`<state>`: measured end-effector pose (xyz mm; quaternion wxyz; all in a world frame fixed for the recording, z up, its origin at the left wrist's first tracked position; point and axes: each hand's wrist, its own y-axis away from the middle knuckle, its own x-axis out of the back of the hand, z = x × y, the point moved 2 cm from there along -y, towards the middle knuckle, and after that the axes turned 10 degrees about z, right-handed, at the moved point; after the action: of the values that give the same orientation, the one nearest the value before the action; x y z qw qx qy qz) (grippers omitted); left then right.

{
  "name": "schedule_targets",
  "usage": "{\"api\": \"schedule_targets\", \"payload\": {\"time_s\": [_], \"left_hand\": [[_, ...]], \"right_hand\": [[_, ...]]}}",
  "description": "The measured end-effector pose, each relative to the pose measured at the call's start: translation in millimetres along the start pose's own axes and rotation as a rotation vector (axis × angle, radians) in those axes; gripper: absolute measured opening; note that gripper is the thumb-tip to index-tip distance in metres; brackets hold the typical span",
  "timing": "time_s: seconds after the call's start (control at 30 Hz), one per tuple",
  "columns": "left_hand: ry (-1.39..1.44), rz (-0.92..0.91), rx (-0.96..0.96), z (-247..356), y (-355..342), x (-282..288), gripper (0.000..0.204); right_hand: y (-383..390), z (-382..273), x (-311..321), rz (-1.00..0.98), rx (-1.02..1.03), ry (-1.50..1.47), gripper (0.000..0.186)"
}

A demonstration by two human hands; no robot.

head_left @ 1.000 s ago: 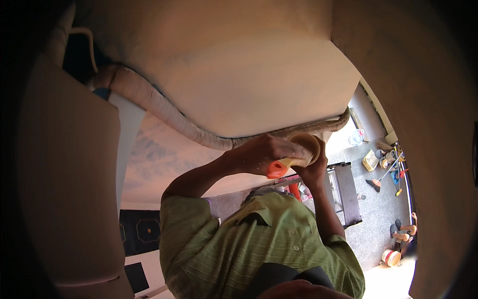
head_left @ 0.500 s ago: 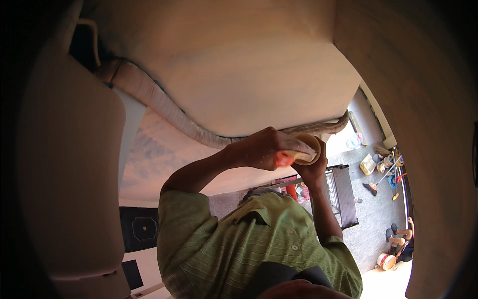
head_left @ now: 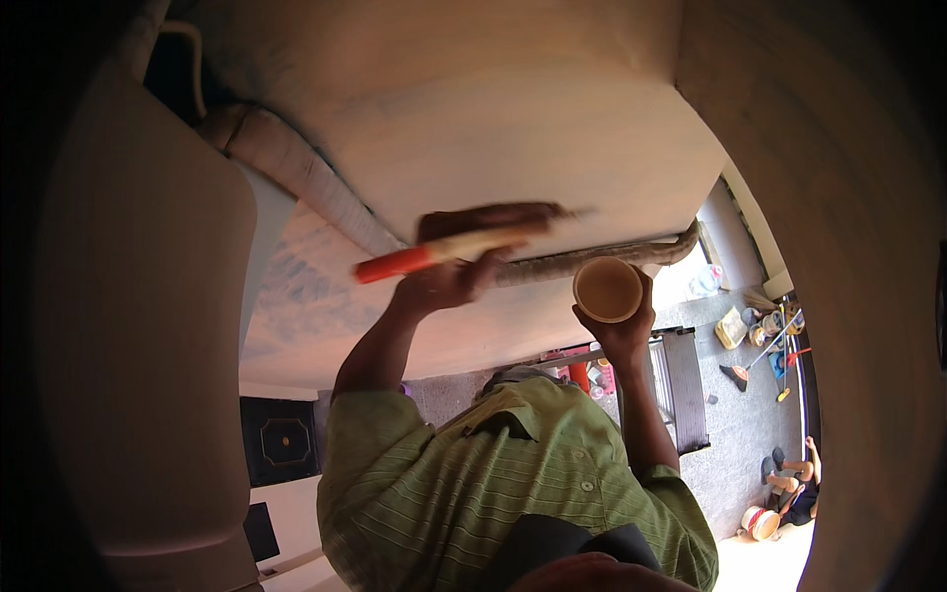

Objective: The person paints a white ceiling using a red-handled paintbrush and a small cup of beige paint. They repeatedly dip the brush into the cup and apply paint to the ceiling surface in a repetitive manner.

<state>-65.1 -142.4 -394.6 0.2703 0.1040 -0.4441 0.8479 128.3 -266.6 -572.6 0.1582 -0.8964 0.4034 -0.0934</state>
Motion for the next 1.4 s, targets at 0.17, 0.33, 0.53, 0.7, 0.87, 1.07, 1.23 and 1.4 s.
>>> {"api": "schedule_targets", "payload": {"time_s": [0.17, 0.33, 0.53, 0.7, 0.87, 1.07, 1.23, 1.4], "left_hand": [[-0.328, 0.762, -0.194, -7.9, 19.8, 48.3, 0.022], [-0.636, 1.125, -0.285, -15.4, 11.6, 57.5, 0.024], [-0.745, 1.199, -0.294, -64.6, -0.9, 50.6, 0.022], [-0.676, 1.198, -0.251, -90.0, -20.8, -0.4, 0.025], [-0.438, 1.095, -0.328, -84.5, -72.4, -100.9, 0.043], [-0.272, 0.95, -0.327, -63.3, -87.2, -146.0, 0.035], [-0.441, 1.042, -0.294, -76.0, -44.6, -71.8, 0.03], [-0.789, 1.266, -0.29, -64.5, -7.6, 21.0, 0.029]], "right_hand": [[-1.5, 1.4, -2.5, -0.013, 0.014, -0.011, 0.085], [-0.1, 3.5, -6.7, -0.04, 0.037, -0.033, 0.085], [6.8, 2.3, -2.4, -0.076, 0.009, -0.02, 0.085], [17.2, 14.7, 10.2, -0.064, -0.027, 0.013, 0.084], [28.4, 29.3, 26.8, 0.019, -0.06, 0.015, 0.083], [30.3, 29.7, 41.2, 0.033, -0.06, 0.068, 0.086], [30.4, 21.5, 39.4, 0.029, -0.074, 0.016, 0.085], [33.7, 22.3, 31.7, 0.009, -0.059, -0.014, 0.084]]}}
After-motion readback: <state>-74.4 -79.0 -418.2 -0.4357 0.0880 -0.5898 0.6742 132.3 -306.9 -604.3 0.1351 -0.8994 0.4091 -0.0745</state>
